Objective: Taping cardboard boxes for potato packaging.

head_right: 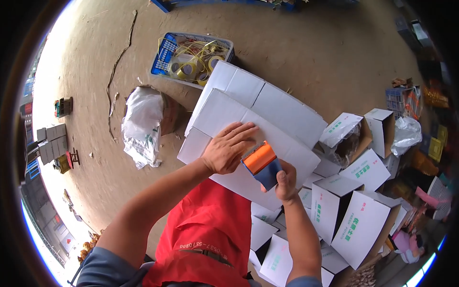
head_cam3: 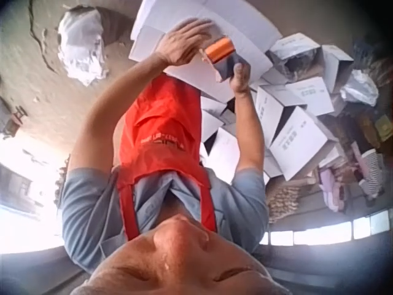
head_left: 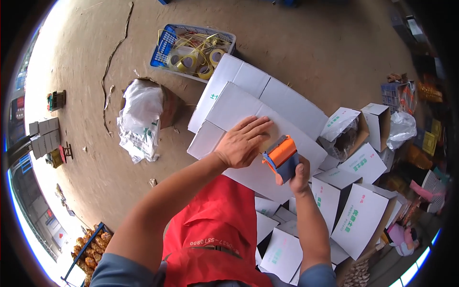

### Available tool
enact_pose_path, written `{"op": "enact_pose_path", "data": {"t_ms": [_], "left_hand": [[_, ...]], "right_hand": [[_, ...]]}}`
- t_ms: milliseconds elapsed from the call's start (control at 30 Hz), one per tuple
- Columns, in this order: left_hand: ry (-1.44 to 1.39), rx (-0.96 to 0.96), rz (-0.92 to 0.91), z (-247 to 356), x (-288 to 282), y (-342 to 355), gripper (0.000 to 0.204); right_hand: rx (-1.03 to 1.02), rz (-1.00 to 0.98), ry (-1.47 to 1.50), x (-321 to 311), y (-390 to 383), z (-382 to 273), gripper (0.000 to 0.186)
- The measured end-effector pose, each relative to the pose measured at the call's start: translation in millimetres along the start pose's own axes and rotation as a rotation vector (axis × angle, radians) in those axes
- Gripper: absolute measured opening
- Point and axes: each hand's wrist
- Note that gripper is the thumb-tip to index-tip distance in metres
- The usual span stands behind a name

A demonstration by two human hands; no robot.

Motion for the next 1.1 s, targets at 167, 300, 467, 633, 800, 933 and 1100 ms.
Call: {"op": "enact_pose_path", "data": {"t_ms": [167, 300, 467, 633, 800, 933, 1100], "left_hand": [[-0.085, 0.032, 0.037, -0.2, -1.9, -0.8, 0.029], [-0.246, 0.011, 0.068, 1.8, -14.7, -12.4, 0.027], [-1.075, -0.61, -0.084, 26.3, -42.7, -35.0, 0.051], [-0.672, -0.401, -0.077, 40.0, -29.2, -50.5, 0.071], [-0.517, -0.299, 0.002, 37.2, 0.2, -43.6, 0.072], [-0.482, -0.213, 0.124, 38.0, 27.5, -46.8, 0.071], [-0.779, -0.432, 0.416, 52.5, 47.5, -47.3, 0.032]], "right_hand": [[-0.177, -0.003, -0.536, -10.9, 0.1, 37.5, 0.075], [-0.39, -0.016, -0.723, -12.8, 6.1, 37.1, 0.082], [-0.288, -0.054, -0.573, -2.8, 3.2, 29.5, 0.074], [-0.279, -0.076, -0.545, -6.4, 1.4, 34.9, 0.076], [-0.391, -0.062, -0.537, 1.1, 7.0, 29.4, 0.073], [-0.443, -0.082, -0.534, -4.5, 8.6, 36.0, 0.071], [-0.494, -0.123, -0.522, -7.8, 10.7, 37.9, 0.069]]}}
Point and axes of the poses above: each hand's wrist, its own y-axis towards the middle knuckle, its own x-axis out of the palm, z = x × y, and after that the axes turned 10 degrees about -y, right-handed
